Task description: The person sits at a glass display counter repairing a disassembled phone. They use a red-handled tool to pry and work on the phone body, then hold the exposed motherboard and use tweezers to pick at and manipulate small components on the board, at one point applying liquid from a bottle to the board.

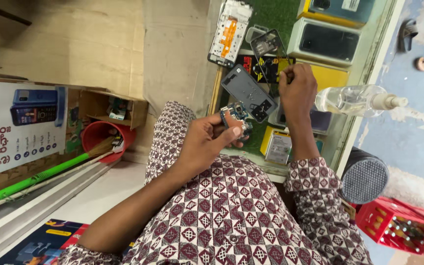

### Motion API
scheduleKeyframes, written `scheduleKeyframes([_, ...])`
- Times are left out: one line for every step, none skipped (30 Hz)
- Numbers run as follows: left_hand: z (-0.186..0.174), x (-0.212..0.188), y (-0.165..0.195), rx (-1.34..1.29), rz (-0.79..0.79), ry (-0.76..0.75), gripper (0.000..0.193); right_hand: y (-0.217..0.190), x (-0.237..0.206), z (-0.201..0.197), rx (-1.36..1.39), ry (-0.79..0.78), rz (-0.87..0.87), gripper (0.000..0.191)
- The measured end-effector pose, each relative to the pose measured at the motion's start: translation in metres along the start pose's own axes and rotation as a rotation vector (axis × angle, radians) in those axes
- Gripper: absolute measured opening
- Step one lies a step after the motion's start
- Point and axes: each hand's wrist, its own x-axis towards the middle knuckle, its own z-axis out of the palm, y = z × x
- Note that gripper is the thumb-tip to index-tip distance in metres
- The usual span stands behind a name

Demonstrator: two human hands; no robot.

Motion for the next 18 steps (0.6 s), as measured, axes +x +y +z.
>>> scheduleKeyframes([0.0, 0.0, 0.001, -0.011, 0.036, -0.017, 0.017, -0.001, 0.0, -0.002, 0.008, 0.023, -0.025, 0.013])
scheduleKeyframes([0.0, -0.001, 0.001, -0.021, 0.068, -0.032, 0.018, -0.004, 0.0, -0.005, 0.017, 0.043, -0.049, 0.013])
scheduleKeyframes([0.001, -0.003, 0.001, -0.036, 0.093, -0.045, 0.021, -0.006, -0.004, -0.01, 0.168, 0.017, 0.069, 0.012])
scheduleKeyframes([0.002, -0.007, 0.0, -0.024, 0.082, -0.031, 0.023, -0.009, -0.01, -0.017, 0.316, -0.011, 0.188, 0.01])
scheduleKeyframes([0.003, -0.008, 0.0, -0.009, 0.077, -0.019, 0.025, -0.012, -0.013, -0.024, 0.465, -0.036, 0.304, 0.009])
scheduleKeyframes([0.003, -0.01, 0.0, 0.007, 0.071, -0.007, 0.028, -0.016, -0.019, -0.033, 0.547, -0.035, 0.329, 0.009])
scheduleKeyframes([0.005, -0.013, 0.0, 0.003, 0.087, -0.017, 0.029, -0.021, -0.027, -0.044, 0.627, -0.034, 0.355, 0.008])
scheduleKeyframes([0.006, -0.015, 0.0, 0.003, 0.106, -0.028, 0.03, -0.025, -0.034, -0.055, 0.709, -0.029, 0.379, 0.008])
scheduleKeyframes([0.007, -0.017, 0.001, 0.004, 0.126, -0.04, 0.031, -0.031, -0.041, -0.065, 0.795, -0.022, 0.383, 0.009])
scheduleKeyframes([0.008, -0.02, 0.001, 0.003, 0.127, -0.044, 0.031, -0.038, -0.049, -0.072, 0.88, -0.015, 0.389, 0.011])
scheduleKeyframes([0.009, -0.022, 0.002, 0.001, 0.127, -0.049, 0.031, -0.044, -0.057, -0.081, 0.963, -0.008, 0.394, 0.013])
scheduleKeyframes([0.01, -0.024, 0.002, 0.001, 0.13, -0.053, 0.031, -0.049, -0.062, -0.088, 0.97, -0.007, 0.395, 0.014])
scheduleKeyframes([0.011, -0.027, 0.003, 0.0, 0.132, -0.053, 0.03, -0.054, -0.067, -0.094, 0.98, -0.007, 0.395, 0.016])
scheduleKeyframes([0.011, -0.029, 0.003, -0.003, 0.131, -0.052, 0.029, -0.059, -0.072, -0.099, 0.988, -0.009, 0.398, 0.017])
scheduleKeyframes([0.013, -0.034, 0.002, -0.01, 0.123, -0.049, 0.029, -0.062, -0.077, -0.104, 1.011, -0.011, 0.4, 0.017])
scheduleKeyframes([0.014, -0.038, 0.001, 0.008, 0.138, -0.058, 0.029, -0.064, -0.082, -0.109, 1.034, -0.011, 0.402, 0.017])
scheduleKeyframes([0.014, -0.04, 0.0, 0.029, 0.162, -0.066, 0.029, -0.066, -0.083, -0.112, 1.06, -0.01, 0.396, 0.016])
scheduleKeyframes([0.014, -0.043, -0.001, 0.051, 0.182, -0.073, 0.029, -0.068, -0.086, -0.114, 1.121, -0.014, 0.387, 0.017])
